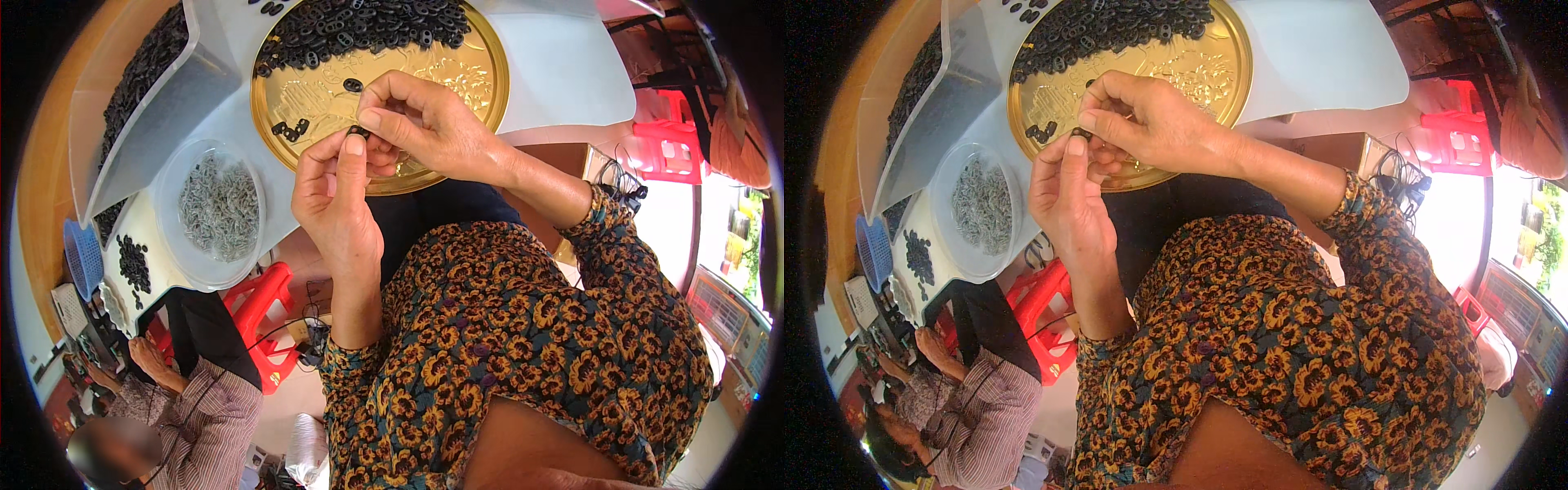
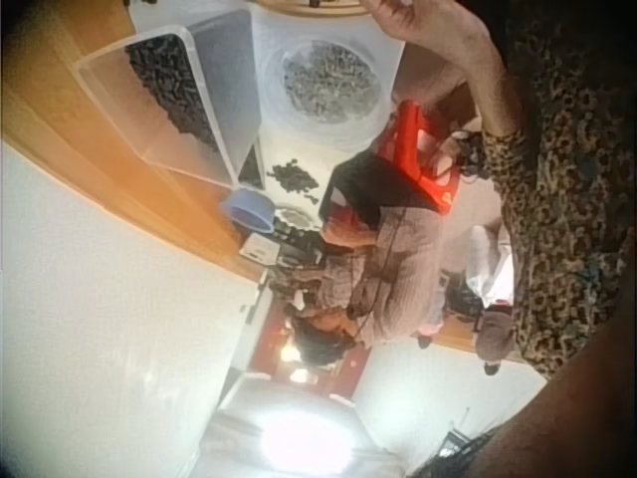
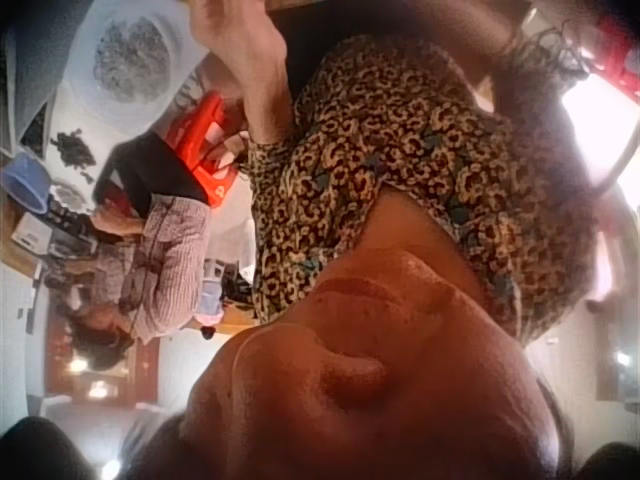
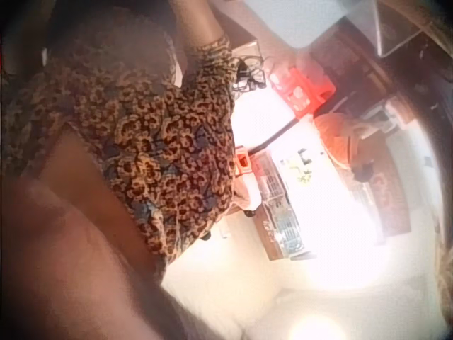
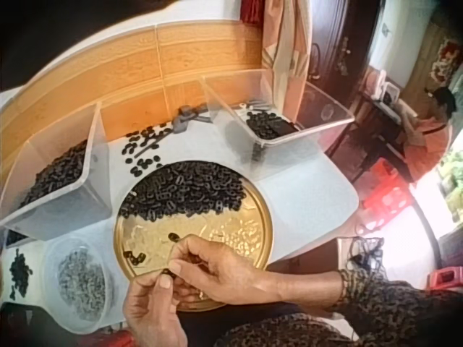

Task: The person assembles cord locks by picking up plastic stoppers and small springs from a tray and fitting the springs into the stoppers by hand.

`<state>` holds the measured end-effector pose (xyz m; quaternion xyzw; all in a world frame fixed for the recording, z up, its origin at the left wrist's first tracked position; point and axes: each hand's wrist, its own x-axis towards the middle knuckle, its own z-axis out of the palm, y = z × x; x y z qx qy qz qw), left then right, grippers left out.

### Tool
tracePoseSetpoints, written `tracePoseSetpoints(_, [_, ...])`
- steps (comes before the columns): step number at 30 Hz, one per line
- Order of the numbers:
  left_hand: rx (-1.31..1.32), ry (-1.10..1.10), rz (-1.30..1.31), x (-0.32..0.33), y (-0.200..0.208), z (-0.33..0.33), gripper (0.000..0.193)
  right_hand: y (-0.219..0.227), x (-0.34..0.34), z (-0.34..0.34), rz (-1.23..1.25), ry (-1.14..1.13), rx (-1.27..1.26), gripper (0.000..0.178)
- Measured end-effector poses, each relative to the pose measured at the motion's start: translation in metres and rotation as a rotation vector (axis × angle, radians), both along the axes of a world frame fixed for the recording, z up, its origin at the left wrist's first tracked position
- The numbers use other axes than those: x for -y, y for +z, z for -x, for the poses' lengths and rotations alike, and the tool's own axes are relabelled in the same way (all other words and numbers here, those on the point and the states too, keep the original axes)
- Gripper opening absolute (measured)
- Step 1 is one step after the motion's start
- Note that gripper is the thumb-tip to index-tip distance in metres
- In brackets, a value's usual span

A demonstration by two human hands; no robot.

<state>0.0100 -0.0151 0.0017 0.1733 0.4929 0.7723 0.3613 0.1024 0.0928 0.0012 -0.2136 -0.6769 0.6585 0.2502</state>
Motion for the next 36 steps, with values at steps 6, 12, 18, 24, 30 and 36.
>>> tracePoseSetpoints(6, [0.036,0.002,-0.017,-0.0011,0.0033,0.0004,0.012,0.0032,-0.0005,-0.0016,0.196,0.061,-0.046,0.022])
tracePoseSetpoints(12, [0.019,0.018,0.014,-0.0010,0.0044,-0.0001,0.012,0.0002,0.0006,0.0001,0.087,0.031,-0.009,0.022])
tracePoseSetpoints(18, [-0.001,0.021,-0.003,-0.0014,0.0033,-0.0008,0.012,-0.0010,0.0013,0.0004,0.060,-0.003,-0.010,0.023])
tracePoseSetpoints(24, [0.025,0.018,-0.023,-0.0014,0.0028,-0.0004,0.012,0.0009,0.0032,0.0013,0.163,-0.012,-0.042,0.023])
tracePoseSetpoints(30, [0.015,0.030,-0.013,-0.0018,0.0041,-0.0011,0.012,-0.0049,0.0028,0.0017,0.040,-0.021,-0.027,0.023])
tracePoseSetpoints(36, [-0.005,0.067,-0.003,-0.0033,0.0006,-0.0036,0.011,-0.0032,0.0060,0.0032,0.088,-0.029,-0.023,0.022])
